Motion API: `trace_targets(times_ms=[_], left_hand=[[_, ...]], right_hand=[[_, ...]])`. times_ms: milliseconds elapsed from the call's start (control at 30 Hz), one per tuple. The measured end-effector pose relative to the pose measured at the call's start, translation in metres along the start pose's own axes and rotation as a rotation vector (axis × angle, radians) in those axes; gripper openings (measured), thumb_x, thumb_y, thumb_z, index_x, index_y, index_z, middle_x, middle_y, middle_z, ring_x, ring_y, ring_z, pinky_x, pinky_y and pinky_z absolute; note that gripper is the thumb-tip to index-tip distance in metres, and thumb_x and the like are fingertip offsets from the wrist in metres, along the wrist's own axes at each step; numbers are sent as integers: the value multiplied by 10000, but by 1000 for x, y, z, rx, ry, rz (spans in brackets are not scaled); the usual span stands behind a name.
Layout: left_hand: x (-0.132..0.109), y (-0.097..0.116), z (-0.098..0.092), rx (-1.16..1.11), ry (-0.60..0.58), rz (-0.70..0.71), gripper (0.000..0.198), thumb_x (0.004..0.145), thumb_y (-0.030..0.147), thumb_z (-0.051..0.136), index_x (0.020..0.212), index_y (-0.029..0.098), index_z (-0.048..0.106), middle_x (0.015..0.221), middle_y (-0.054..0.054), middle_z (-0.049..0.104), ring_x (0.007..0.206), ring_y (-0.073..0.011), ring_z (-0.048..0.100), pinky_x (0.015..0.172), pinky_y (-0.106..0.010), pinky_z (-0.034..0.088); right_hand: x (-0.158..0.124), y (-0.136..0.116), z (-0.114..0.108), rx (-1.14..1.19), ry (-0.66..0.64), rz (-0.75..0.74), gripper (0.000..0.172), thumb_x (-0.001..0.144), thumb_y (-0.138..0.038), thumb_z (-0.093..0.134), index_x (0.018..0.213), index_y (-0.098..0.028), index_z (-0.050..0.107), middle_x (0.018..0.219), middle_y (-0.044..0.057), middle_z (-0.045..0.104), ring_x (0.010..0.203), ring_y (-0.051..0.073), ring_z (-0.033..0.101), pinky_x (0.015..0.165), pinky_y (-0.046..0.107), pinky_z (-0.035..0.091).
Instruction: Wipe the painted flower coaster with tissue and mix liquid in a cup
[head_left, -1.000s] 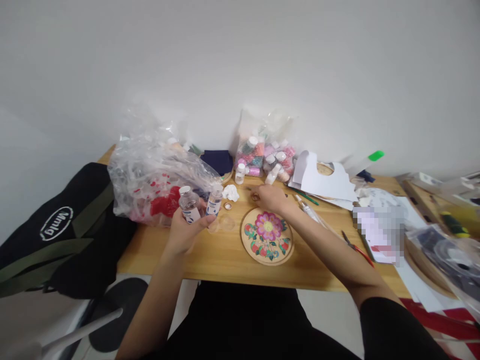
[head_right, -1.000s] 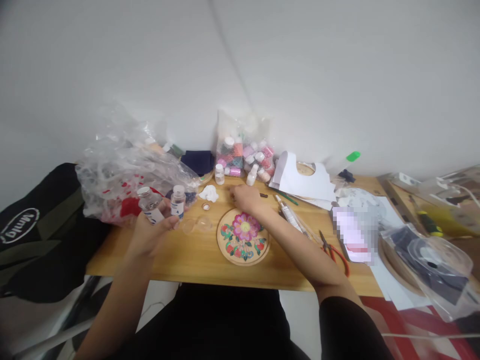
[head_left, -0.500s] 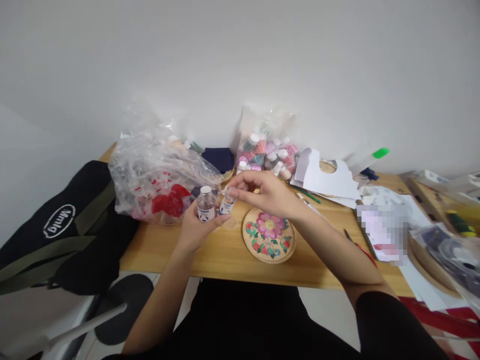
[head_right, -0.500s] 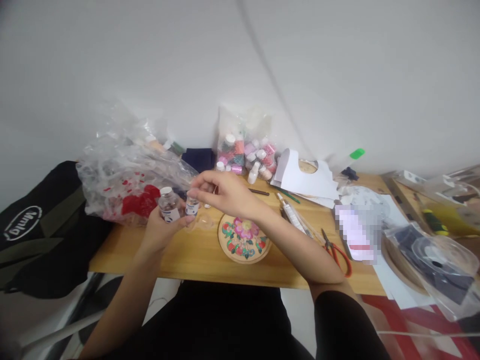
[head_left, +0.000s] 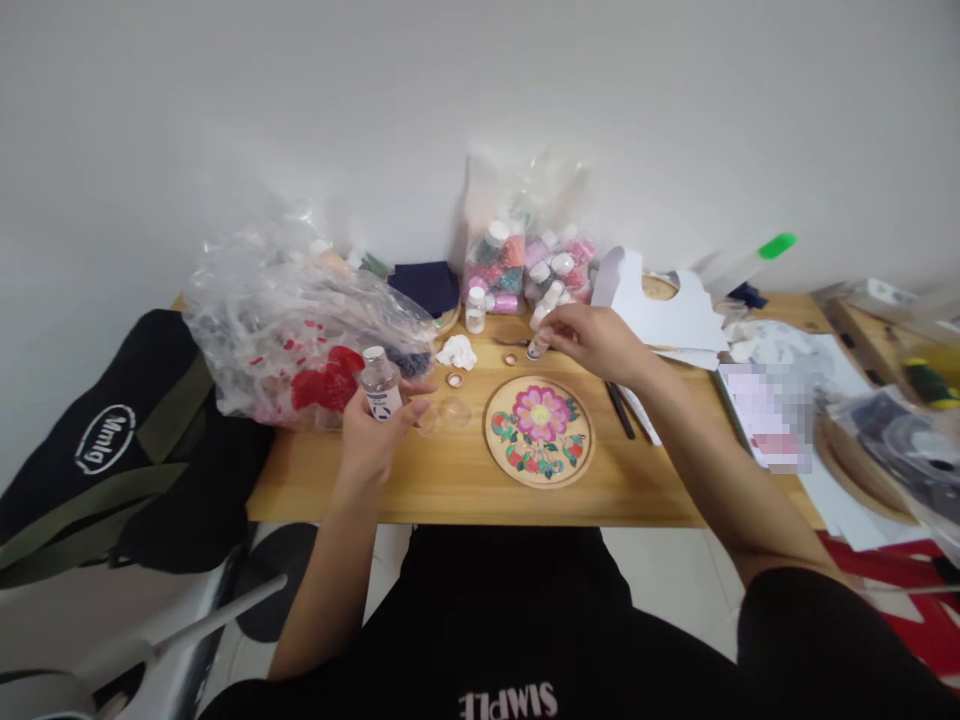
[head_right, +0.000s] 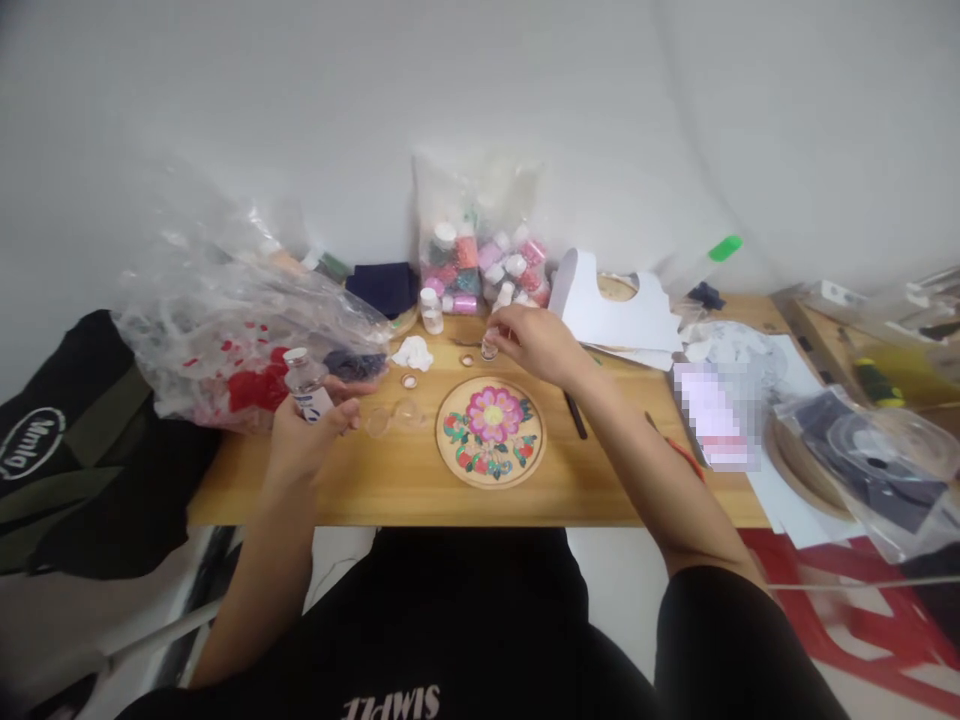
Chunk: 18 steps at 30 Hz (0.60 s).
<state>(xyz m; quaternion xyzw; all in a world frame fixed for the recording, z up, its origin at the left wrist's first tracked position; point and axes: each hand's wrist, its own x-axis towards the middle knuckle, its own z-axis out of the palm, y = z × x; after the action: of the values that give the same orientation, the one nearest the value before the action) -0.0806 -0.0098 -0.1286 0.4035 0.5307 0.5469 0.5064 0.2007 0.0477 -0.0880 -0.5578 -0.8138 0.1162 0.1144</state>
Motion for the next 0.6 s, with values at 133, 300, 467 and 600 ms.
trace_targets(times_ms=[133, 300, 467, 600], left_hand=[[-2, -1, 0, 31, -15, 17, 364, 526, 309, 838, 732, 206, 556, 690, 0, 738, 462, -95, 548, 442, -218, 410], [-5, -2, -4, 84, -45, 46, 394, 522, 330, 850, 759, 209, 560, 672, 15, 709, 481, -109, 562, 459, -233, 414], [-10, -3, -2, 123, -57, 67, 370, 535, 321, 837, 759, 208, 565, 672, 20, 702, 477, -105, 563, 463, -233, 421], [-19, -3, 9, 140, -72, 80, 345, 517, 274, 834, 737, 196, 581, 603, 40, 661, 451, -95, 542, 441, -224, 421]], right_hand=[[5, 4, 14, -28, -16, 10, 224, 913, -231, 527, 1002, -127, 703, 968, 129, 734, 852, 232, 646, 698, 305, 383], [10, 2, 17, -46, -21, -5, 233, 909, -220, 522, 1023, -128, 704, 1011, 129, 732, 904, 245, 644, 738, 317, 383], [2, -11, 2, -23, 54, -40, 275, 925, -264, 536, 1118, -125, 674, 1024, 125, 710, 908, 238, 625, 750, 317, 383], [-8, -44, -19, 111, 142, -298, 251, 966, -277, 496, 1047, -148, 695, 944, 63, 703, 868, 191, 613, 765, 299, 377]])
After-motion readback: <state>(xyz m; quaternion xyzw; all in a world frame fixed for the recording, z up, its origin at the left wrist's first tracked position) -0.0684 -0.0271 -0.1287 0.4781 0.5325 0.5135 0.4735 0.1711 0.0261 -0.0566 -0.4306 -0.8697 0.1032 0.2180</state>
